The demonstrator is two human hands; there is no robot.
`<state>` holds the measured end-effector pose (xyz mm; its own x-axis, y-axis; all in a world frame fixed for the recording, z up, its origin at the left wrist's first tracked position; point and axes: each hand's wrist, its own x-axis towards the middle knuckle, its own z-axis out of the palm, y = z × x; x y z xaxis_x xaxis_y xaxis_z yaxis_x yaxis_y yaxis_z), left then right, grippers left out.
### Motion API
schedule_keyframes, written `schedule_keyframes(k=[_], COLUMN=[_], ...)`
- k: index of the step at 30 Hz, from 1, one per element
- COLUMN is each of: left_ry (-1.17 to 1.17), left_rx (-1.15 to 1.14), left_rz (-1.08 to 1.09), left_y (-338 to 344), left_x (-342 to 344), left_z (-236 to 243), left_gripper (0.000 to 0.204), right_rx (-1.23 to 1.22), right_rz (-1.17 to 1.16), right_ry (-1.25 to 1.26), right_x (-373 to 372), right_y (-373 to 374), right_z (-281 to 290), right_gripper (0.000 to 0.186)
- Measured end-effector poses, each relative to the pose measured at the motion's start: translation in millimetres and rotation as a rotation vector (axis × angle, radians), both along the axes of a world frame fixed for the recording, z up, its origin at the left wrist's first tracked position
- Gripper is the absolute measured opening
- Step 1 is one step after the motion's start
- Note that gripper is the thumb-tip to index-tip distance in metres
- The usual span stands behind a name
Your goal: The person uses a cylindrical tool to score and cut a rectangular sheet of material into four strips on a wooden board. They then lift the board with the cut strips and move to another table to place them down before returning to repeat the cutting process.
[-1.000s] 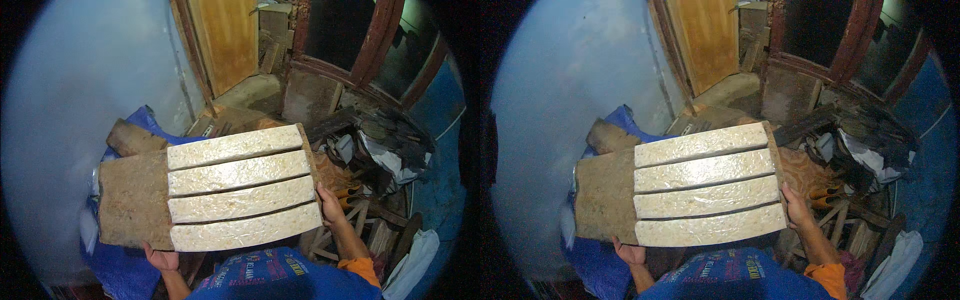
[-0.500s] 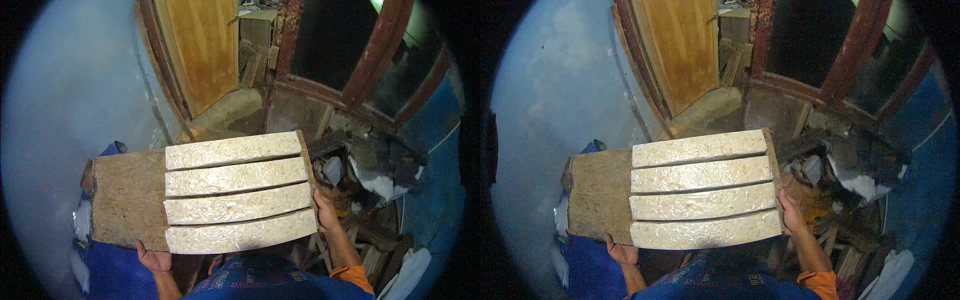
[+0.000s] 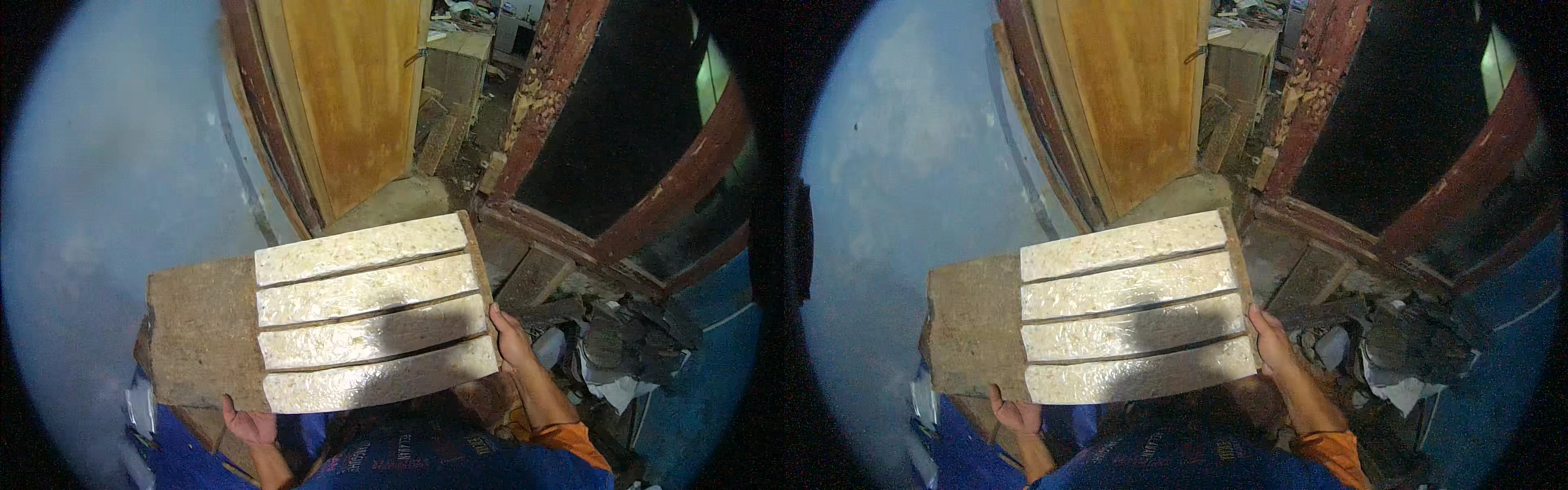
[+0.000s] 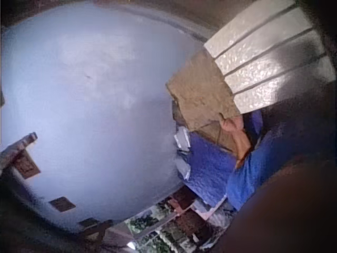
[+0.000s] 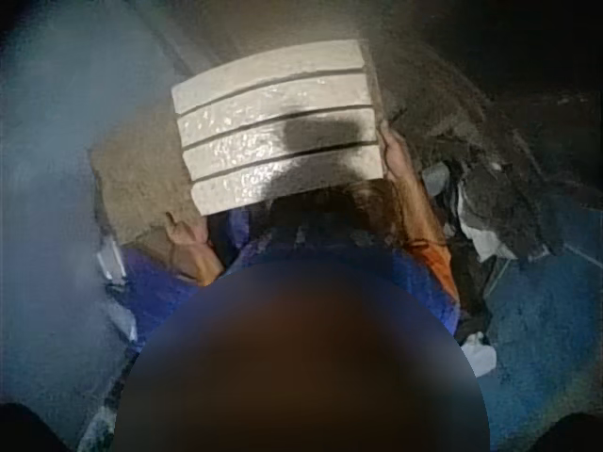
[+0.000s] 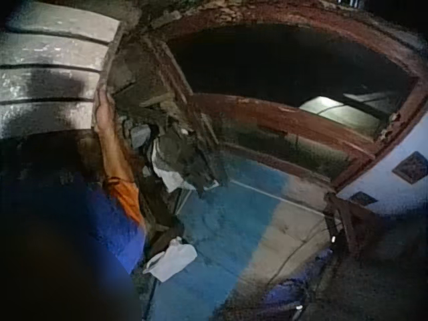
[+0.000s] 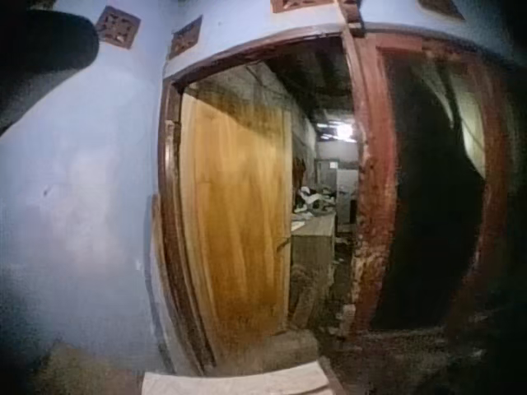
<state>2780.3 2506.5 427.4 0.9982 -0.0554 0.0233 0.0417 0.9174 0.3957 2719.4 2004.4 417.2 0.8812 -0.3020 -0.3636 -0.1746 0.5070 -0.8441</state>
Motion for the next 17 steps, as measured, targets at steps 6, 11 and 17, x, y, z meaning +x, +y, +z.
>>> schedule_keyframes(k=[6,11,17], left_ry=[-0.008,0.099,-0.097], left_rx=[0.021,-0.002,0.251], left_rz=[0.055,0.122,-0.030], left_y=[-25,-20,17], left_x=[16,21,45], left_z=[-4,1,-16], left_gripper=[0.068,0.064,0.068], right_rx=[-0.159,0.059,-0.142], right_rz=[-0.103,0.057,0.002], right_ry=[0.001,-0.102,-0.034], right_x=[41,34,51], right_y=[-23,-29,-22], right_z=[-35,-25,-52], right_gripper=[0.056,0.053,0.056])
